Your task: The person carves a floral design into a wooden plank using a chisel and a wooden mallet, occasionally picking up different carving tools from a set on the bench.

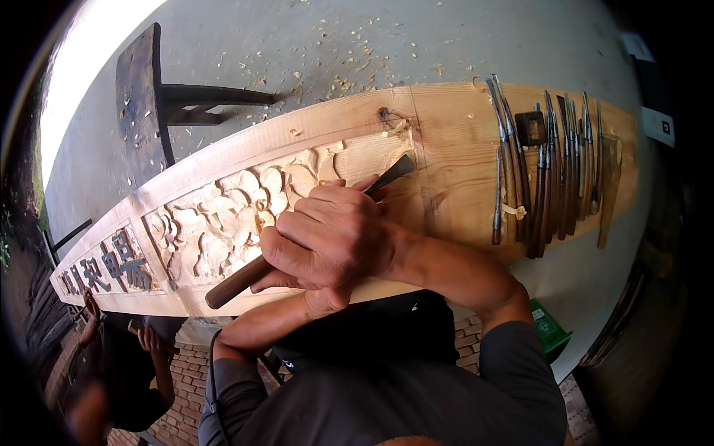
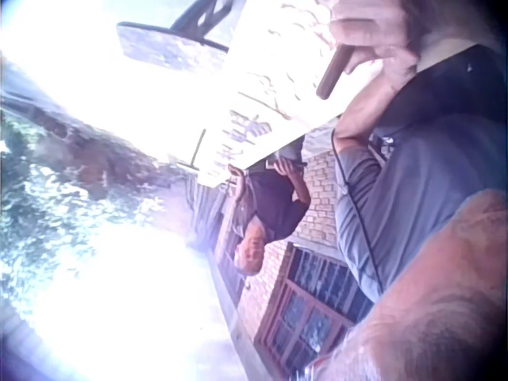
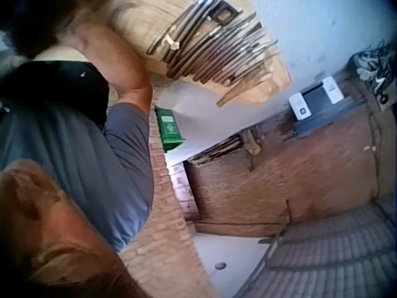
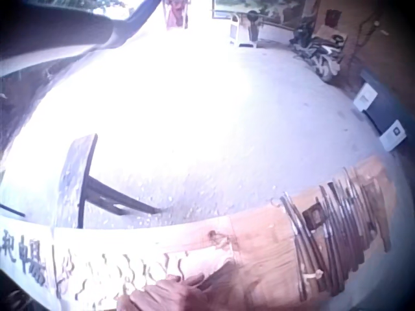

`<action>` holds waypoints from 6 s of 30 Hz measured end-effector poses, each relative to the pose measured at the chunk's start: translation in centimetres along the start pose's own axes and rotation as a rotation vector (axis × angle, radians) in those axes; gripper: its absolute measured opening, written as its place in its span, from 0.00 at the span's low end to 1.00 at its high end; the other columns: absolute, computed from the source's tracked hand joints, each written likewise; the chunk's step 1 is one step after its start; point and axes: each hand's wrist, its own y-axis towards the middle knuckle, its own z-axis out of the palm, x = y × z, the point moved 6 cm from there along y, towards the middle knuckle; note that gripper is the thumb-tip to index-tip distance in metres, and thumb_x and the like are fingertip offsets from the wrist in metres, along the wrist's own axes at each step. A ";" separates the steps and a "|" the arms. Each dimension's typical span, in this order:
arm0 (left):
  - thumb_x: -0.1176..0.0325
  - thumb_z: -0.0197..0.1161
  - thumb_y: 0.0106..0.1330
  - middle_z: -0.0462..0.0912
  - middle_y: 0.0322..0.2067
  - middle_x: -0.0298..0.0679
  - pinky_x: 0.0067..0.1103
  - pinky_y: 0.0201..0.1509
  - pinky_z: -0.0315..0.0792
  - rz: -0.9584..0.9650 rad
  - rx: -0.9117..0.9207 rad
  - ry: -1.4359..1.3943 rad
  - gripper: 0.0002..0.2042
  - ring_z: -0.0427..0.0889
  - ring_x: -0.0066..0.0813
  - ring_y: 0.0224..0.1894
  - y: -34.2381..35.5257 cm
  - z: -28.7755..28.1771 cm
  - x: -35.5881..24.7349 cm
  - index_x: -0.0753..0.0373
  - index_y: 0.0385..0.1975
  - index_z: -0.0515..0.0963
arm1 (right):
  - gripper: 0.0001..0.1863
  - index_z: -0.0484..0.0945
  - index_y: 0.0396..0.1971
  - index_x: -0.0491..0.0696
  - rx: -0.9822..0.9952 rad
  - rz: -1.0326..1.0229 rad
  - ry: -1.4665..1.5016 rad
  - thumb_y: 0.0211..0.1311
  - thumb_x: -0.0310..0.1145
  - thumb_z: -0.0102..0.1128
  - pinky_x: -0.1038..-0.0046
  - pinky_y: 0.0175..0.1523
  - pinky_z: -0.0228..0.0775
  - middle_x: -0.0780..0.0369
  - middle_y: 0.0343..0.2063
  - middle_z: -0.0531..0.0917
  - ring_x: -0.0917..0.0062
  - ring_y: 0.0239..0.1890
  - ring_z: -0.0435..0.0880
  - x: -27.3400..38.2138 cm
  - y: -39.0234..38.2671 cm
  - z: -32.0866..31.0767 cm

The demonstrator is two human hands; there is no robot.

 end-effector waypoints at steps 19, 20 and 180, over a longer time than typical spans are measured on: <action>0.28 0.73 0.58 0.61 0.76 0.50 0.38 0.80 0.58 -0.015 -0.040 -0.006 0.65 0.62 0.40 0.75 -0.3 -0.8 0.3 0.70 0.82 0.47 | 0.25 0.80 0.33 0.46 0.023 0.045 0.161 0.56 0.52 0.81 0.70 0.22 0.69 0.67 0.17 0.71 0.74 0.16 0.78 -1.9 -1.3 1.1; 0.28 0.73 0.59 0.60 0.76 0.50 0.38 0.80 0.58 -0.015 -0.038 -0.002 0.65 0.62 0.40 0.76 -0.2 -0.7 0.5 0.70 0.82 0.47 | 0.25 0.80 0.33 0.46 0.021 0.043 0.144 0.57 0.52 0.80 0.70 0.22 0.69 0.67 0.17 0.72 0.74 0.16 0.78 -2.1 -1.3 1.2; 0.34 0.77 0.62 0.72 0.69 0.50 0.37 0.72 0.70 0.105 -0.101 0.011 0.55 0.73 0.41 0.71 -1.6 -1.9 1.2 0.71 0.76 0.60 | 0.25 0.78 0.40 0.44 0.126 0.014 0.115 0.55 0.47 0.80 0.71 0.22 0.68 0.66 0.21 0.72 0.77 0.18 0.78 -1.5 -0.1 2.9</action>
